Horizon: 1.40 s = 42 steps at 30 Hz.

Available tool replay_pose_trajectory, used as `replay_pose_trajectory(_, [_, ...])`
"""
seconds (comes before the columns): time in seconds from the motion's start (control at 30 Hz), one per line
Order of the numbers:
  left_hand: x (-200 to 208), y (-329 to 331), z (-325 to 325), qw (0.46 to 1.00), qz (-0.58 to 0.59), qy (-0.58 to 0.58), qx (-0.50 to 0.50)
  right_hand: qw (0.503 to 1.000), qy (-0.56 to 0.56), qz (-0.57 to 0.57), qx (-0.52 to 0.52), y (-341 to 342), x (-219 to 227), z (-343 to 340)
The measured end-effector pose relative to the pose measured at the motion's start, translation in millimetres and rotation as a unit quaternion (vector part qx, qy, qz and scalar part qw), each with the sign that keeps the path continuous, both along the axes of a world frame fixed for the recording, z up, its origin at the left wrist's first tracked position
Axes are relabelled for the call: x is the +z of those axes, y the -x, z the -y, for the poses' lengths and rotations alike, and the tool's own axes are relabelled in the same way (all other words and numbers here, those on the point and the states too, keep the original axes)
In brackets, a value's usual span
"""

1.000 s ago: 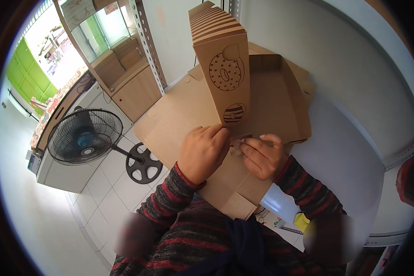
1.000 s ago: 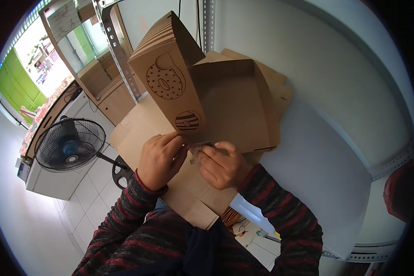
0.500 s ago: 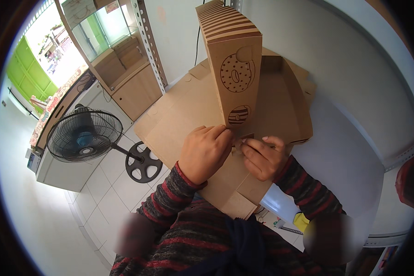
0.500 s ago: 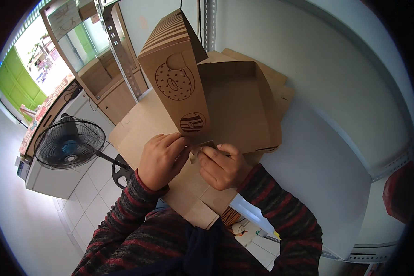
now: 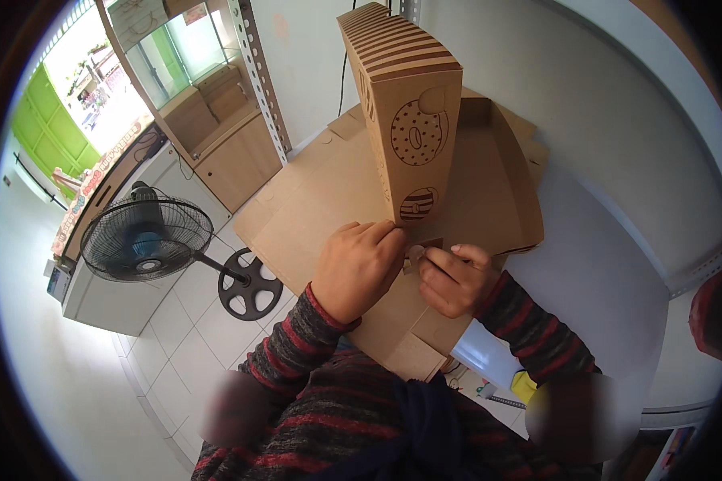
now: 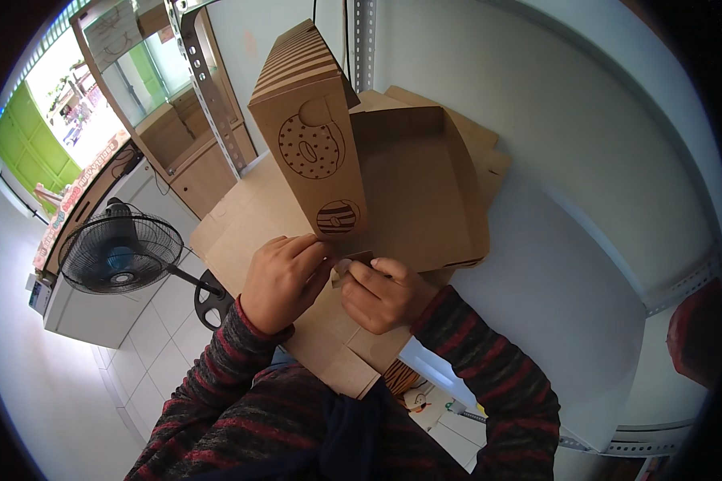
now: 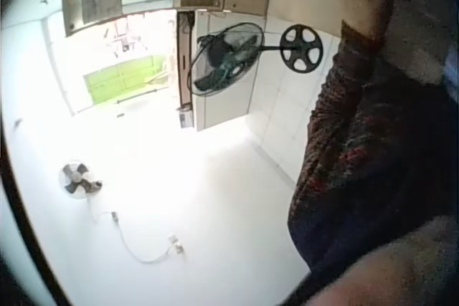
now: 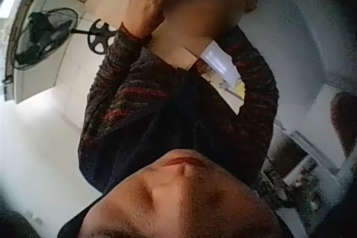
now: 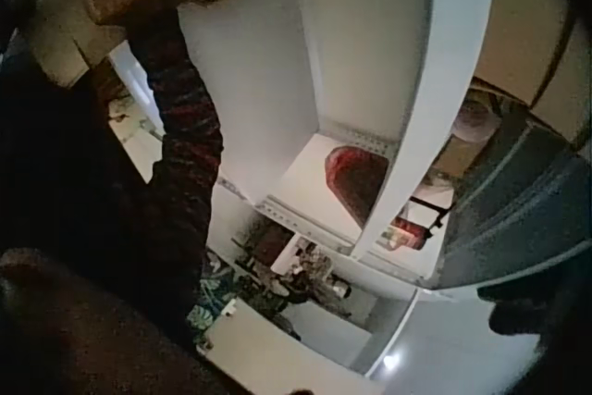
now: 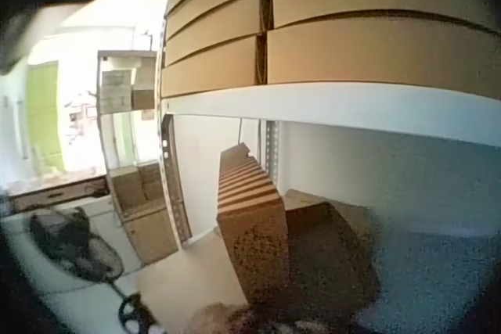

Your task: The person assembles flat cardboard boxes by folding flaps and securing them with adhesive tape. They handle multiple boxes, folding each one into a three-dimensional shape and taping the seams to complete the assembly.

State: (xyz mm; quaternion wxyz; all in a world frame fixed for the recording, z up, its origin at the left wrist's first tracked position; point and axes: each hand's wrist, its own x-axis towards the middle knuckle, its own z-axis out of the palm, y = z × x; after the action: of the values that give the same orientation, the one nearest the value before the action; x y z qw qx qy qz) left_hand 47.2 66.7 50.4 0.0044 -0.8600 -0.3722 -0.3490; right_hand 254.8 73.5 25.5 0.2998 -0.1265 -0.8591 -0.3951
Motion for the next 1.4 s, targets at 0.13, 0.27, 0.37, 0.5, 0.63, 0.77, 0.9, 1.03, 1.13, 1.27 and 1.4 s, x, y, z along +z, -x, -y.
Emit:
replay_pose_trajectory(0.13, [0.8, 1.6, 0.7, 1.0, 0.0, -0.001, 0.002, 1.0, 0.006, -0.017, 0.017, -0.6, -3.2, -1.6])
replay_pose_trajectory(0.27, [1.7, 3.4, 1.4, 1.0, 0.002, -0.008, 0.007, 0.999, 0.015, -0.024, 0.022, 0.6, -1.1, -0.9])
replay_pose_trajectory(0.37, [0.6, 3.1, 2.4, 1.0, 0.003, -0.008, 0.01, 0.999, 0.019, -0.026, 0.022, 0.3, -2.5, -0.9])
replay_pose_trajectory(0.5, [0.0, 3.2, 3.7, 1.0, 0.0, -0.001, 0.009, 0.999, 0.017, -0.023, 0.015, 1.7, 0.6, -0.4])
replay_pose_trajectory(0.63, [0.5, 2.2, 5.2, 1.0, 0.003, -0.01, 0.001, 0.999, 0.023, -0.029, 0.014, 1.2, 1.2, 0.7])
replay_pose_trajectory(0.77, [1.6, 1.4, 6.4, 1.0, 0.006, -0.005, -0.003, 0.999, 0.028, -0.043, 0.009, 0.3, 1.4, 1.7])
replay_pose_trajectory(0.9, [1.5, 0.4, 8.7, 1.0, 0.012, -0.003, 0.021, 0.999, 0.024, -0.043, 0.012, 0.3, 1.7, 0.9])
replay_pose_trajectory(1.03, [-0.5, 1.5, 9.4, 1.0, 0.01, 0.0, 0.028, 0.999, 0.025, -0.042, 0.014, 0.8, 1.2, 2.9])
replay_pose_trajectory(1.13, [-0.8, 1.1, 9.3, 0.999, 0.011, -0.001, 0.03, 0.999, 0.03, -0.038, 0.019, 0.0, 1.1, 3.6])
replay_pose_trajectory(1.27, [-0.5, 1.2, 9.0, 0.999, 0.007, 0.001, 0.032, 0.999, 0.02, -0.031, 0.019, -0.6, 0.8, 2.5])
replay_pose_trajectory(1.4, [-1.6, 2.4, 7.9, 1.0, 0.009, 0.0, 0.023, 0.999, 0.026, -0.037, 0.012, 0.3, 1.9, 3.6])
